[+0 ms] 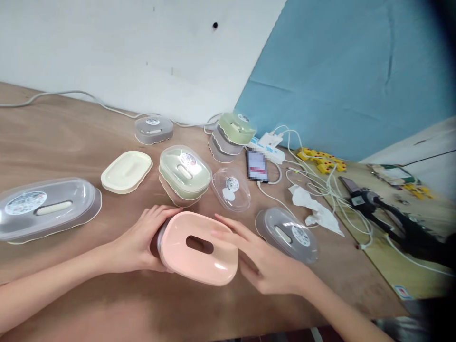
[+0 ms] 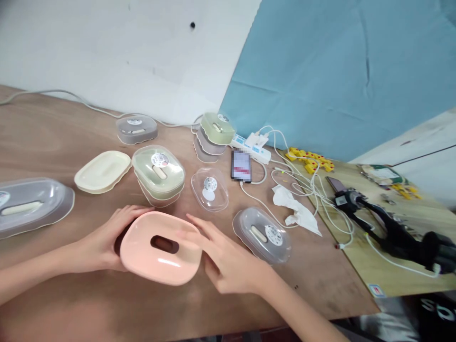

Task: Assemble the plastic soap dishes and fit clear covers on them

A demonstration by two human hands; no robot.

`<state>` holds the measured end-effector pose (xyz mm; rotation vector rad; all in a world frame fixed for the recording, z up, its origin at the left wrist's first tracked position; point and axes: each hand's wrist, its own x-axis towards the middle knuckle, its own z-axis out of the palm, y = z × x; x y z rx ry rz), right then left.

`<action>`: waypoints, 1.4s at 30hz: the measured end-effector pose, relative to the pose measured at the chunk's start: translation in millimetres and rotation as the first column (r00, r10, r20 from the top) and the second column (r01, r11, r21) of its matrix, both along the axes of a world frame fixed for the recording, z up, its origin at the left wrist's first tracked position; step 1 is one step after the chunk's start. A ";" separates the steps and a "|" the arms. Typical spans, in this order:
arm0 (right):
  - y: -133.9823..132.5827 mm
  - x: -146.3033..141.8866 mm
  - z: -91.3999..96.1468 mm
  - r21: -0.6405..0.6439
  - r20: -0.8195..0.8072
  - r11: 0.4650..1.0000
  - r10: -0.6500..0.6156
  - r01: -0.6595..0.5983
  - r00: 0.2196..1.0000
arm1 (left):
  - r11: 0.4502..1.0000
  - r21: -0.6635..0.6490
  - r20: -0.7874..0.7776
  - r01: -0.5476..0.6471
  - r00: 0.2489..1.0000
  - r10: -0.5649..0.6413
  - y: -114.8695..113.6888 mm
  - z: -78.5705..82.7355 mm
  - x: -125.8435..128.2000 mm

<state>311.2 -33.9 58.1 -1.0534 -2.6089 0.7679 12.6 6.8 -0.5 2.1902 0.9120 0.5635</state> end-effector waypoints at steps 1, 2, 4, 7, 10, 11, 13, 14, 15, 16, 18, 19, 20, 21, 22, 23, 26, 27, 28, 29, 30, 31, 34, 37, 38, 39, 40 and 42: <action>-6.1 -0.3 -4.7 -0.030 -0.040 0.999 -0.035 0.034 0.999 | 1.000 0.009 -0.014 -0.002 1.000 0.002 -0.3 0.5 0.6; -12.0 -1.6 -10.3 -0.047 -0.076 0.996 -0.075 0.071 0.994 | 1.000 0.014 -0.025 -0.003 1.000 0.003 -0.5 1.0 1.2; -21.4 -7.4 -23.9 -0.042 -0.129 0.988 -0.154 0.150 0.980 | 1.000 0.014 -0.035 0.002 0.999 -0.002 -0.6 1.9 2.1; -26.4 -21.0 -44.8 0.021 -0.216 0.978 -0.199 0.208 0.956 | 1.000 0.003 -0.004 0.024 1.000 -0.024 0.3 1.7 2.0; -24.1 -31.4 -58.0 0.053 -0.322 0.972 -0.201 0.230 0.925 | 0.999 -0.016 0.050 0.052 0.997 -0.051 1.5 -2.1 -1.2; -23.4 -32.7 -60.2 0.054 -0.350 0.969 -0.208 0.242 0.913 | 0.998 -0.023 0.055 0.060 0.997 -0.059 1.7 -3.9 -2.8; -23.6 -31.9 -62.3 0.053 -0.386 0.964 -0.220 0.259 0.896 | 0.997 -0.039 0.039 0.072 0.997 -0.070 1.6 -7.1 -5.9; -24.7 -30.1 -62.6 0.056 -0.395 0.962 -0.224 0.267 0.891 | 0.996 -0.048 0.024 0.075 0.997 -0.074 1.2 -8.2 -7.2; -26.4 -27.7 -62.7 0.059 -0.397 0.960 -0.229 0.274 0.889 | 0.995 -0.058 0.009 0.077 0.997 -0.076 0.8 -8.7 -8.0; -28.6 -24.9 -62.6 0.061 -0.396 0.958 -0.235 0.281 0.888 | 0.995 -0.069 -0.002 0.077 0.997 -0.077 0.4 -8.6 -8.5; -33.3 -19.3 -62.9 0.070 -0.392 0.952 -0.248 0.298 0.886 | 0.993 -0.093 -0.022 0.076 0.997 -0.078 -0.2 -7.5 -8.4; -35.4 -16.7 -63.2 0.071 -0.389 0.949 -0.258 0.308 0.884 | 0.991 -0.108 -0.028 0.077 0.996 -0.080 -0.3 -6.8 -8.2; -37.2 -14.5 -63.8 0.069 -0.390 0.946 -0.268 0.318 0.881 | 0.990 -0.123 -0.031 0.075 0.996 -0.080 -0.2 -6.1 -7.9; -38.4 -12.7 -64.6 0.064 -0.397 0.943 -0.277 0.327 0.875 | 0.988 -0.135 -0.032 0.074 0.996 -0.079 -0.1 -5.7 -7.8; -39.2 -11.3 -65.6 0.054 -0.410 0.941 -0.285 0.335 0.866 | 0.987 -0.144 -0.028 0.075 0.996 -0.079 0.0 -5.5 -7.8; -39.4 -10.3 -66.5 0.040 -0.430 0.939 -0.293 0.342 0.854 | 0.986 -0.148 -0.021 0.078 0.996 -0.081 0.2 -5.6 -8.1; -38.4 -8.9 -69.0 -0.035 -0.482 0.936 -0.324 0.352 0.814 | 0.982 -0.164 0.009 0.097 0.995 -0.097 0.0 -6.3 -9.2; -37.8 -8.7 -69.7 -0.074 -0.494 0.934 -0.339 0.350 0.801 | 0.980 -0.174 0.016 0.097 0.995 -0.096 -0.2 -6.2 -9.5; -37.4 -8.5 -70.4 -0.119 -0.509 0.929 -0.360 0.350 0.782 | 0.979 -0.185 0.021 0.090 0.996 -0.087 -0.5 -5.9 -9.6; -37.2 -8.1 -71.2 -0.164 -0.534 0.921 -0.384 0.354 0.753 | 0.978 -0.194 0.026 0.079 0.997 -0.076 -0.8 -5.2 -9.5; -37.3 -7.7 -72.0 -0.204 -0.572 0.909 -0.412 0.363 0.710 | 0.978 -0.196 0.033 0.076 0.997 -0.071 -1.0 -4.4 -9.2; -37.5 -7.1 -73.0 -0.235 -0.614 0.895 -0.440 0.380 0.656 | 0.978 -0.189 0.046 0.087 0.996 -0.080 -1.1 -3.4 -8.7; -38.8 -5.6 -75.4 -0.271 -0.700 0.847 -0.499 0.457 0.511 | 0.976 -0.106 0.091 0.190 0.979 -0.181 -0.9 -0.8 -6.9; -39.1 -5.8 -75.7 -0.277 -0.707 0.841 -0.506 0.464 0.495 | 0.959 0.021 0.068 0.283 0.956 -0.284 0.0 0.5 -5.1; -38.8 -6.3 -75.5 -0.280 -0.706 0.849 -0.498 0.448 0.503 | 0.953 0.050 0.045 0.300 0.952 -0.302 0.4 0.7 -4.6; -38.3 -6.9 -75.2 -0.285 -0.703 0.857 -0.491 0.429 0.514 | 0.948 0.070 0.022 0.311 0.949 -0.313 0.9 1.0 -4.0; -37.6 -7.6 -75.0 -0.290 -0.700 0.863 -0.486 0.414 0.523 | 0.944 0.082 0.000 0.318 0.948 -0.319 1.4 1.3 -3.5; -36.2 -8.7 -75.0 -0.302 -0.685 0.868 -0.486 0.395 0.543 | 0.943 0.089 -0.034 0.319 0.948 -0.318 2.4 2.2 -2.6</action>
